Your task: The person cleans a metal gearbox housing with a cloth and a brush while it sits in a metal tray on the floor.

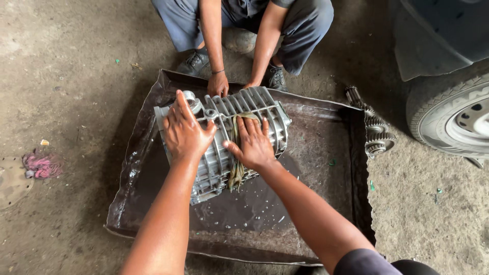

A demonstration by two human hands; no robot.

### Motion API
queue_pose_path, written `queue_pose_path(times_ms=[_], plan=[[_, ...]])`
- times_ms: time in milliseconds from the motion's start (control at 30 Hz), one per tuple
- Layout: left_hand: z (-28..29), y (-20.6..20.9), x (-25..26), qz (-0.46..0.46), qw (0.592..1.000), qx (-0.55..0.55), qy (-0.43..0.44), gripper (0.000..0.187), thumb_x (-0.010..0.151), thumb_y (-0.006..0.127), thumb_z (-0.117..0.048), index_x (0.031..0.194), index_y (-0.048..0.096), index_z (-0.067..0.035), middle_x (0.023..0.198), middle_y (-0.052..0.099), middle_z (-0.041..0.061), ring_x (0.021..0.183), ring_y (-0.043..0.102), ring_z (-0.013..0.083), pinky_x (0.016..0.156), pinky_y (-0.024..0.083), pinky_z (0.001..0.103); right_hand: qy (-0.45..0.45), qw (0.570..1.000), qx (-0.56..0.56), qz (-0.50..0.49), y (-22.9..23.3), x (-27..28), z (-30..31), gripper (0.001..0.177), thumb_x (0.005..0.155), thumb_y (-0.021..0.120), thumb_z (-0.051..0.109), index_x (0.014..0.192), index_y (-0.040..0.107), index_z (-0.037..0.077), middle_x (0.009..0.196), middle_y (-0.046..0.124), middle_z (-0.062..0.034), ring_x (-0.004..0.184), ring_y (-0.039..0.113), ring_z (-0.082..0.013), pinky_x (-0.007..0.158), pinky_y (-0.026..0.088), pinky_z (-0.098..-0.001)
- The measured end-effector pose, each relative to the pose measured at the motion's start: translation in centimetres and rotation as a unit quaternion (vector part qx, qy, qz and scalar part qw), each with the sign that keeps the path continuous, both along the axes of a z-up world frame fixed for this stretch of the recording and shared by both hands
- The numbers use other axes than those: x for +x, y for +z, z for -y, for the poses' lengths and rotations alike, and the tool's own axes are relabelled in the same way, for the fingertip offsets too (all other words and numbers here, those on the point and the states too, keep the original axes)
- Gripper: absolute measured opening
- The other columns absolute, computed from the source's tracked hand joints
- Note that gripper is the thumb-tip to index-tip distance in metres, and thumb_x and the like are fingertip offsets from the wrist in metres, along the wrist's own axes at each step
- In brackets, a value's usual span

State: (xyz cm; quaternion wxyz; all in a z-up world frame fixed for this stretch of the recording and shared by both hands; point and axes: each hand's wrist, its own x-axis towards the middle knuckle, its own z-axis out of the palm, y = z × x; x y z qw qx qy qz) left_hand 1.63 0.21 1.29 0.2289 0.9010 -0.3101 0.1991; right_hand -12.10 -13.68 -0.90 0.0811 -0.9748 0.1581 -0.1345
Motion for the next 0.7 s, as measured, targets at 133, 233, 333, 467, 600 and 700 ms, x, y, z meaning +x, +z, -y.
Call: queue_pose_path(times_ms=[133, 233, 333, 467, 600, 700], plan=[[-0.3, 0.0, -0.3, -0.002, 1.0, 0.009, 0.003, 0.116, 0.078, 0.08, -0.049, 0.157, 0.015, 0.005, 0.136, 0.058, 0.03, 0.129, 0.055, 0.0413, 0.111, 0.037, 0.05, 0.021, 0.992, 0.103, 0.063, -2.0, 2.4, -1.0, 0.082, 0.102, 0.031, 0.063, 0.154, 0.04, 0.001, 0.159, 0.04, -0.0254, 0.152, 0.03, -0.0382, 0.126, 0.008, -0.0569], [-0.7, -0.1, -0.4, -0.012, 1.0, 0.001, -0.008, 0.111, 0.086, 0.078, -0.047, 0.16, 0.014, 0.004, 0.141, 0.057, 0.027, 0.132, 0.055, 0.0399, 0.113, 0.036, 0.05, 0.026, 0.996, 0.078, 0.027, -2.1, 2.5, -0.8, 0.083, 0.104, 0.027, 0.064, 0.157, 0.034, 0.0, 0.161, 0.038, -0.0233, 0.154, 0.03, -0.0358, 0.127, 0.007, -0.0553], [-0.4, 0.0, -0.2, 0.01, 1.0, 0.01, -0.007, 0.111, 0.084, 0.078, -0.046, 0.159, 0.014, 0.005, 0.143, 0.056, 0.028, 0.131, 0.054, 0.0404, 0.111, 0.036, 0.05, -0.03, 0.995, 0.066, -0.072, -0.7, 1.4, 3.0, 0.085, 0.099, 0.028, 0.067, 0.156, 0.032, 0.005, 0.159, 0.038, -0.0191, 0.151, 0.029, -0.0326, 0.125, 0.003, -0.0546], [-0.6, -0.1, -0.5, -0.002, 1.0, 0.012, -0.006, 0.111, 0.083, 0.078, -0.044, 0.159, 0.013, 0.005, 0.141, 0.056, 0.028, 0.131, 0.054, 0.0406, 0.113, 0.035, 0.051, -0.112, 0.99, 0.046, -0.075, -0.1, -1.2, 7.8, 0.084, 0.102, 0.025, 0.066, 0.157, 0.029, 0.003, 0.16, 0.036, -0.0211, 0.151, 0.028, -0.0352, 0.124, 0.003, -0.0546], [-0.5, -0.4, -0.7, 0.002, 1.0, 0.003, 0.002, 0.112, 0.082, 0.078, -0.044, 0.159, 0.013, 0.004, 0.142, 0.056, 0.027, 0.131, 0.054, 0.0403, 0.111, 0.036, 0.051, -0.144, 0.987, 0.001, -0.065, -1.5, 0.1, 7.8, 0.079, 0.106, 0.027, 0.059, 0.156, 0.03, -0.001, 0.159, 0.039, -0.0223, 0.151, 0.033, -0.036, 0.124, 0.009, -0.0521], [-0.4, -0.3, -0.6, 0.001, 1.0, 0.011, 0.002, 0.112, 0.082, 0.078, -0.044, 0.159, 0.012, 0.005, 0.142, 0.056, 0.027, 0.131, 0.054, 0.0407, 0.112, 0.036, 0.051, -0.084, 0.996, 0.022, -0.012, -2.0, 1.6, 4.6, 0.068, 0.106, 0.03, 0.046, 0.154, 0.035, -0.002, 0.155, 0.042, -0.0245, 0.148, 0.034, -0.0362, 0.123, 0.008, -0.0549]])
